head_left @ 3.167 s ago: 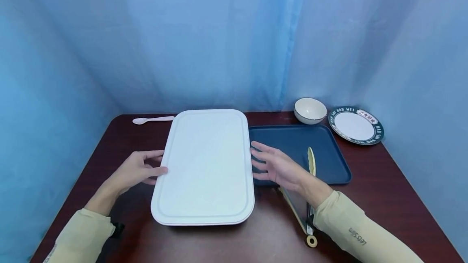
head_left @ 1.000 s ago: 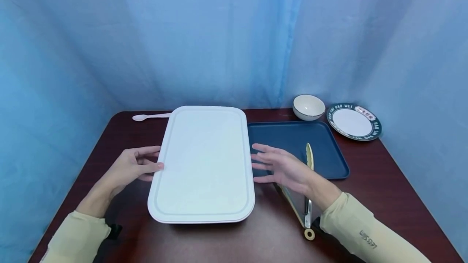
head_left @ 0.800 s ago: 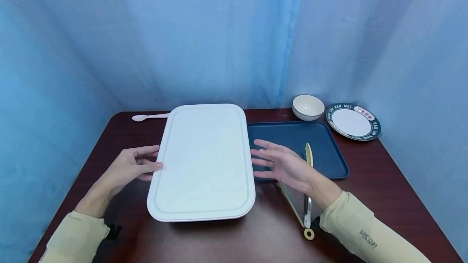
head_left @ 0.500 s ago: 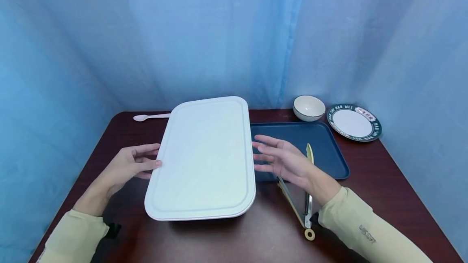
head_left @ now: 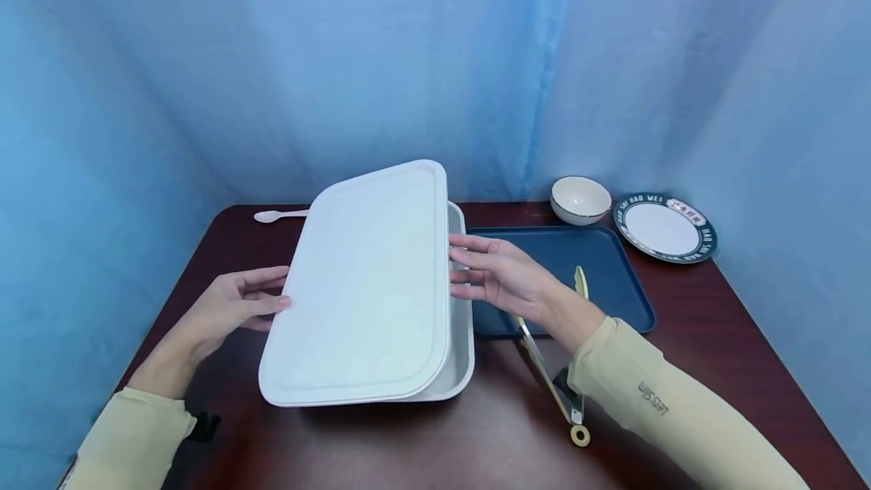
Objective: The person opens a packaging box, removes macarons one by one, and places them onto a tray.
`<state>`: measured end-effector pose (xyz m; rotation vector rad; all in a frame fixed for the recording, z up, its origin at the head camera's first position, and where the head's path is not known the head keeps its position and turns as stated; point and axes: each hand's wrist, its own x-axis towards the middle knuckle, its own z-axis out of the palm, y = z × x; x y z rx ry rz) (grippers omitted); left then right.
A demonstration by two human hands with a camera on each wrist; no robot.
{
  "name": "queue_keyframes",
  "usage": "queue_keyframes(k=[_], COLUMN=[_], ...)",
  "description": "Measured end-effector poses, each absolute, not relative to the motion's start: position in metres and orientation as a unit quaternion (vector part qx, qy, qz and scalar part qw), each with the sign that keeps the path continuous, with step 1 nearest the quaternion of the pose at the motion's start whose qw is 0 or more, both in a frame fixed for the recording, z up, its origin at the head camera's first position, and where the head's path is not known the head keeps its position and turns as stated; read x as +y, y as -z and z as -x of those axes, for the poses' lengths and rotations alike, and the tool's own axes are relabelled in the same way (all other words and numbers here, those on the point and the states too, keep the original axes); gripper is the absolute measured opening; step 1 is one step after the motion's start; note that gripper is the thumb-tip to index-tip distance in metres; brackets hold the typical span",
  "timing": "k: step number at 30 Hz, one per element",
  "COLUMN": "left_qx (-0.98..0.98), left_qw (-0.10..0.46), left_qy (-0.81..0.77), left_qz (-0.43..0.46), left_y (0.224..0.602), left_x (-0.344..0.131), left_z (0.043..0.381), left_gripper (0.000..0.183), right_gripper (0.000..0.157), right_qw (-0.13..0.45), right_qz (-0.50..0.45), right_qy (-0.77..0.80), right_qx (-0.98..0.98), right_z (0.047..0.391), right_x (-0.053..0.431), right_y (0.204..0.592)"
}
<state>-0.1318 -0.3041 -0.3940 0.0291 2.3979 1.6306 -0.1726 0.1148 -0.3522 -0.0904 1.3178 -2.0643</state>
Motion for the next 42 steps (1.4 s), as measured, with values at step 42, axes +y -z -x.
queue_keyframes(k=[42], left_qx=[0.897], left_qw=[0.011], left_qy=[-0.43], left_qz=[-0.102], left_y=[0.422], left_x=[-0.301], left_z=[0.012], left_gripper=[0.072], right_gripper=[0.019], right_qw=[0.393], right_qz=[0.055], right_qy=[0.773], right_qx=[0.495], right_z=[0.199], right_x=[0.017], right_y=[0.332])
